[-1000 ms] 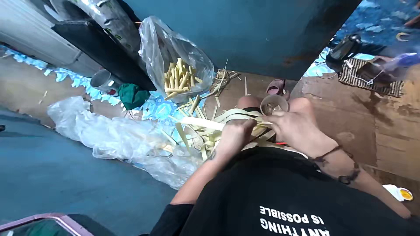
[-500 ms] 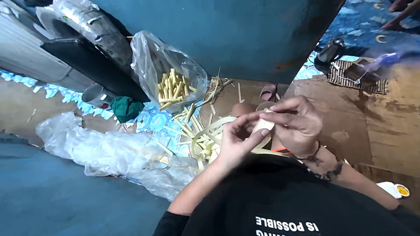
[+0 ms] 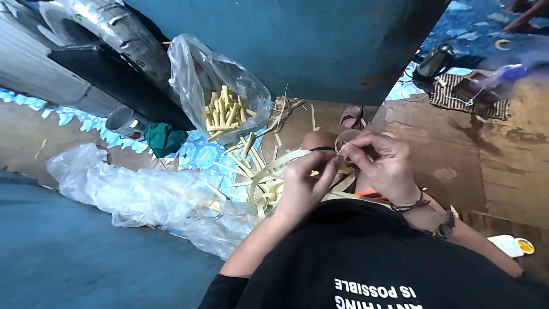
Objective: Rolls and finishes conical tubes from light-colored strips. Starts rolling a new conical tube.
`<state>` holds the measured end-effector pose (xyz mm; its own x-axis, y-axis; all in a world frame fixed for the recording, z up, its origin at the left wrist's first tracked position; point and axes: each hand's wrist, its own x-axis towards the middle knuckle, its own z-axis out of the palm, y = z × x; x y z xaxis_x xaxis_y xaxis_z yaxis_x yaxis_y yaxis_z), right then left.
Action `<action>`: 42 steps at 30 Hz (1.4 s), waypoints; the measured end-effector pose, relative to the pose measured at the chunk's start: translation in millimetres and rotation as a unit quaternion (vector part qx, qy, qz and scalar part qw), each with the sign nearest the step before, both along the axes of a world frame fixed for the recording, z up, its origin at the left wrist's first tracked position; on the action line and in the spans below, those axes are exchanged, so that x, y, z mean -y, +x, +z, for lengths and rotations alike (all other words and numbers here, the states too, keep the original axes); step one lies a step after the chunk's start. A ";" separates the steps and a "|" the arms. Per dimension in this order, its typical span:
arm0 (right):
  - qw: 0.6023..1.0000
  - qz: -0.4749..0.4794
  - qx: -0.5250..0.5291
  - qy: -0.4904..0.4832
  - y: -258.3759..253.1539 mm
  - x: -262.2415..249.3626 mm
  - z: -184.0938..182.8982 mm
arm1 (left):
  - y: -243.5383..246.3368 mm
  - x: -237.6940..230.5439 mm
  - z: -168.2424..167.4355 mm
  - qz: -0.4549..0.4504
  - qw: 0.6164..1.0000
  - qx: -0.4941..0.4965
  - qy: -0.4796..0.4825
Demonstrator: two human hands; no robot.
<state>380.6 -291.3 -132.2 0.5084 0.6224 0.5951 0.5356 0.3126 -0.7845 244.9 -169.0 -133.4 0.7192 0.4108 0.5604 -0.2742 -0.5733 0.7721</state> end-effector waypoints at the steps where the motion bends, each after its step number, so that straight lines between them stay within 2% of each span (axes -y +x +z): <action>1: 0.999 0.035 -0.039 0.000 -2.5 1.1 2.0 | 0.5 -0.1 0.2 -0.007 0.998 0.005 -0.061; 3: 0.996 0.058 -0.059 0.015 -8.2 0.4 1.3 | 3.1 -1.1 -0.1 -0.022 0.983 0.004 -0.184; 6: 0.996 0.004 0.031 0.080 -7.2 -2.4 -3.2 | 3.3 -3.9 -1.4 -0.059 0.952 -0.046 -0.298; 8: 0.987 -0.042 0.120 0.103 -2.1 -2.5 -7.4 | -1.5 -1.5 2.7 -0.093 0.929 -0.081 -0.348; 10: 0.975 -0.073 0.183 0.107 0.0 -1.8 -12.0 | -6.5 2.0 8.6 -0.125 0.922 -0.078 -0.357; 12: 0.981 -0.066 0.164 0.084 -1.0 -0.2 -9.8 | -7.7 4.2 11.3 -0.115 0.936 -0.073 -0.324; 14: 0.997 -0.009 0.063 0.031 -0.4 2.8 -1.8 | -7.7 2.4 8.1 -0.093 0.954 -0.072 -0.277; 16: 0.997 0.038 -0.051 -0.033 2.2 3.5 6.4 | -6.6 -0.2 4.0 -0.087 0.960 -0.068 -0.256; 17: 0.995 0.036 -0.074 -0.057 3.1 3.0 8.3 | -5.9 -1.6 1.8 -0.089 0.961 -0.064 -0.252; 21: 0.998 0.026 -0.018 -0.046 5.5 2.7 4.3 | -2.7 -5.6 -4.3 -0.068 0.965 -0.053 -0.249; 23: 0.993 0.059 -0.097 -0.039 3.1 1.4 -0.2 | -0.2 -4.3 -5.3 -0.041 0.971 -0.046 -0.230; 25: 0.969 0.080 -0.227 -0.055 1.2 -3.1 -5.1 | 5.3 -2.7 -10.0 0.008 0.994 -0.020 -0.109; 28: 0.955 0.033 -0.272 -0.113 1.4 -8.0 -10.7 | 14.7 -1.7 -28.7 0.082 0.988 -0.005 0.128; 30: 0.953 0.019 -0.274 -0.125 4.0 -7.5 -8.9 | 17.1 -3.0 -37.3 0.082 0.980 -0.028 0.179; 32: 0.961 0.010 -0.260 -0.097 6.5 -7.2 -6.4 | 17.4 -3.0 -39.8 0.049 0.986 -0.049 0.154; 34: 0.972 0.000 -0.224 -0.072 5.6 -8.2 -7.1 | 14.9 -2.6 -38.1 0.019 0.997 -0.062 0.041; 36: 0.987 -0.011 -0.152 -0.049 1.0 -9.7 -9.8 | 15.7 -5.4 -33.6 0.019 0.989 -0.060 -0.132; 38: 0.999 -0.042 0.027 -0.021 -1.3 -9.3 -17.4 | 14.8 -11.6 -25.0 0.001 0.958 -0.085 -0.273; 40: 0.968 -0.050 0.246 0.018 4.0 -7.5 -28.5 | 12.1 -14.1 -20.2 -0.002 0.946 -0.094 -0.310; 42: 0.928 -0.014 0.372 0.025 10.6 -2.7 -33.3 | 6.3 -9.7 -14.3 -0.008 0.944 -0.090 -0.317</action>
<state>391.2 -288.6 -165.5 -0.0391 0.5781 0.8150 0.9315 0.3162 -0.1796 251.3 -159.2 -147.7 0.7885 0.6105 0.0741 -0.1112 0.0230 0.9935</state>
